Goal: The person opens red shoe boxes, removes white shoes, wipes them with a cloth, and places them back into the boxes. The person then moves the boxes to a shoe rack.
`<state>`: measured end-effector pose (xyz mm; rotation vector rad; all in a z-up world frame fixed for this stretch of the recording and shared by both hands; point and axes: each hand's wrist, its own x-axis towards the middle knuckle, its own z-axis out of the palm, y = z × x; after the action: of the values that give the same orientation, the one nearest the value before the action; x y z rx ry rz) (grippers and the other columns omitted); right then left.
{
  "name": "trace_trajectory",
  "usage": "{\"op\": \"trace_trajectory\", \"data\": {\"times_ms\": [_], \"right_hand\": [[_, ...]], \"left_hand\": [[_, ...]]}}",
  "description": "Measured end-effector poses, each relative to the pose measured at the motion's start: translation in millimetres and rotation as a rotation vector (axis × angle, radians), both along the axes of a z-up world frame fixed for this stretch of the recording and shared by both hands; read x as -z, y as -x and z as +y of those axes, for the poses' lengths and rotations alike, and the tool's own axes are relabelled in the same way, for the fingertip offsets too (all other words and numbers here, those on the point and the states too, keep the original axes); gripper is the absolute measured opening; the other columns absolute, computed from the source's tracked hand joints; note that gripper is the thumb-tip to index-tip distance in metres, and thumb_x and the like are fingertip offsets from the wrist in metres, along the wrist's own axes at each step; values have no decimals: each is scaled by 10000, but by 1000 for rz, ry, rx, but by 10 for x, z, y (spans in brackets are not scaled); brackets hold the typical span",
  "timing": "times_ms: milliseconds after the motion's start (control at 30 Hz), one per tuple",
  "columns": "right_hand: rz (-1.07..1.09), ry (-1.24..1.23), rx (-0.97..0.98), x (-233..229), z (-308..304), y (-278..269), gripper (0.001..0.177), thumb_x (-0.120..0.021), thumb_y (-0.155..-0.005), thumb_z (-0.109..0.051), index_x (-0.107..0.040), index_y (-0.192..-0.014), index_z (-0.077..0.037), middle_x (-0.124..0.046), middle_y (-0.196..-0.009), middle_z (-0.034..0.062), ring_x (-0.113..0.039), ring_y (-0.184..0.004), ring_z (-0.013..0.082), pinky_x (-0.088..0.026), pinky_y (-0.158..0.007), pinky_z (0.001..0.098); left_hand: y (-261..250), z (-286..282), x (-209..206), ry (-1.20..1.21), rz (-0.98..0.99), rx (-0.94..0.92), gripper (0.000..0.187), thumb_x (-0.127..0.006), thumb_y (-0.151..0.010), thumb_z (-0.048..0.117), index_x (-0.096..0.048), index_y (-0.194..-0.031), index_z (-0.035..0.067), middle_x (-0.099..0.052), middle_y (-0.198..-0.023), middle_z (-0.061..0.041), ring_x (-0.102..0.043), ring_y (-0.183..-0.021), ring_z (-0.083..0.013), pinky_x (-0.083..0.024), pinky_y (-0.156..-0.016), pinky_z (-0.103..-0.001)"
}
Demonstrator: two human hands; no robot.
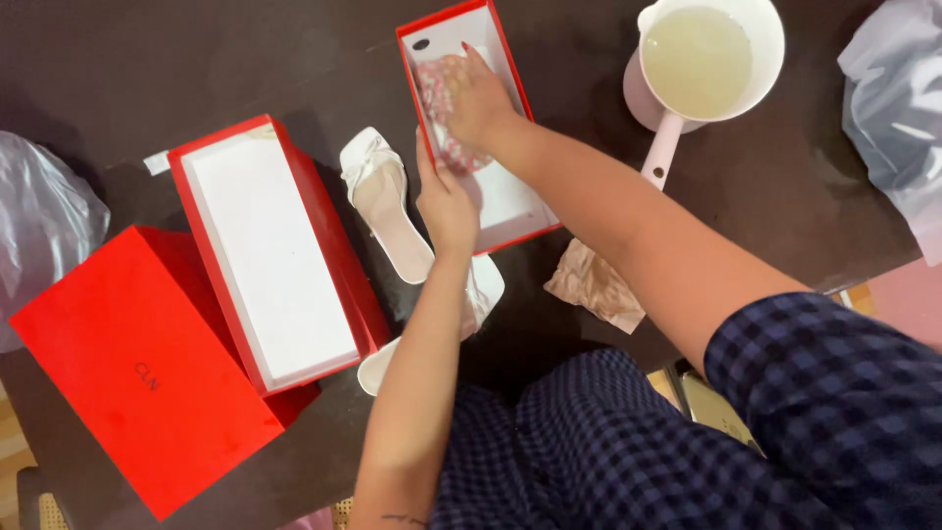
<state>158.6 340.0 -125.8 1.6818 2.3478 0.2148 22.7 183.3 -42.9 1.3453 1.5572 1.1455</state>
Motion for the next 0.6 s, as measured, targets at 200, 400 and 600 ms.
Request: {"op": "trace_trajectory", "data": {"times_ms": [200,400,600], "right_hand": [[-338,190,132,-971,-754,124,808,-294,-1047,-609,-460,-1445,74,-432,-1508,245,-309,-1452,356,-50,-1190,504],[-13,600,0,-1196,-1577,123,506,-530,-964,-503,-697,-1125,-53,-641,-1187,177,-538,-1173,334,-371,-999,578],[441,496,215,-951,-860,-169,426,-590,-950,-356,-762,-852,22,-718,-863,267,-720,-807,381,-555,-775,472]], "left_hand": [[-143,-24,-105,50,-187,-73,498,-362,-1066,201,-377,-1564,213,-755,-920,-222,-767,-819,-363,-597,-757,-454],[-156,56,-41,30,89,-30,528,-393,-1058,225,-366,-1585,239,-735,-893,-241,-727,-816,-386,-543,-740,-485],[23,385,-211,146,112,163,509,-443,-1036,348,-455,-1545,316,-708,-767,-182,-725,-680,-288,-564,-711,-414]]}}
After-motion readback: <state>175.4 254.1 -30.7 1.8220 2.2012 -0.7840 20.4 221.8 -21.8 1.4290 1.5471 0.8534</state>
